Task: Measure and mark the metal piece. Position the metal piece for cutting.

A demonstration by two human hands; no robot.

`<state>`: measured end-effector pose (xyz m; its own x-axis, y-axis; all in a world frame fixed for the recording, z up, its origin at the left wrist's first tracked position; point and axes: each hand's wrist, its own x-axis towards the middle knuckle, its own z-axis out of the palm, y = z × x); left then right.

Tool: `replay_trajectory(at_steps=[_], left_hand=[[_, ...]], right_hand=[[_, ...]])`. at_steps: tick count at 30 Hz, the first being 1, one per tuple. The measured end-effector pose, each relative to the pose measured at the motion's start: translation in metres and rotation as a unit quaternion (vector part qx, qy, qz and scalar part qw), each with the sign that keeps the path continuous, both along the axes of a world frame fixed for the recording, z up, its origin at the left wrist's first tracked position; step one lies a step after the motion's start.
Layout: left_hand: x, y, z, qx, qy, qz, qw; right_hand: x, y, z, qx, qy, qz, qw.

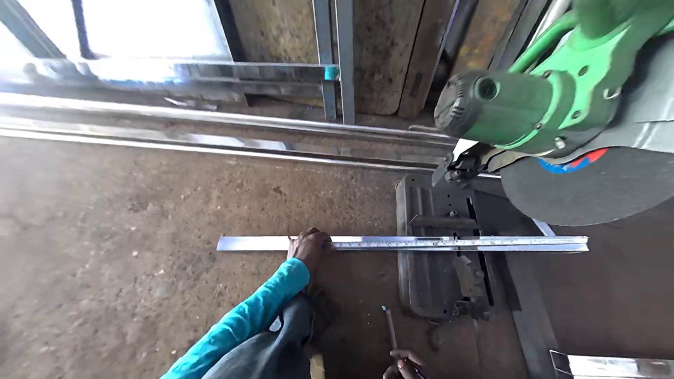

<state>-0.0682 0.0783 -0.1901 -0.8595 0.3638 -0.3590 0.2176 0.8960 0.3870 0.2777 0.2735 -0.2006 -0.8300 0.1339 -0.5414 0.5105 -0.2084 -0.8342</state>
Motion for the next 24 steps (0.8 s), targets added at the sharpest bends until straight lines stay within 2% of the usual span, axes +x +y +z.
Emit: replay_trajectory(at_steps=[5, 7, 10, 13, 16, 19, 21, 24], left_hand=[[0.018, -0.017, 0.009, -0.026, -0.128, -0.06, 0.99], [0.025, -0.024, 0.008, -0.047, -0.179, -0.081, 0.979], [0.032, -0.025, 0.01, -0.081, -0.214, -0.135, 0.964], [0.034, -0.025, 0.009, -0.09, -0.229, -0.153, 0.957], [0.038, -0.027, 0.015, -0.022, -0.238, -0.127, 0.963], [0.042, -0.027, 0.02, 0.108, -0.268, -0.065, 0.955], [0.046, -0.026, 0.013, 0.199, -0.296, 0.018, 0.934], [0.053, -0.022, 0.012, 0.303, -0.342, 0.149, 0.877]], right_hand=[[-0.045, 0.0, 0.012, -0.016, -0.132, -0.091, 0.987], [-0.06, -0.006, 0.017, -0.031, -0.144, -0.132, 0.98], [-0.074, -0.02, 0.027, -0.021, -0.122, -0.133, 0.983], [-0.08, -0.033, 0.024, -0.013, -0.125, -0.095, 0.988], [-0.083, -0.046, 0.017, 0.014, -0.111, -0.037, 0.993], [-0.099, -0.058, 0.009, 0.163, -0.026, 0.046, 0.985], [-0.123, -0.071, 0.01, 0.242, 0.029, 0.078, 0.967], [-0.168, -0.091, 0.029, 0.369, 0.038, 0.177, 0.912]])
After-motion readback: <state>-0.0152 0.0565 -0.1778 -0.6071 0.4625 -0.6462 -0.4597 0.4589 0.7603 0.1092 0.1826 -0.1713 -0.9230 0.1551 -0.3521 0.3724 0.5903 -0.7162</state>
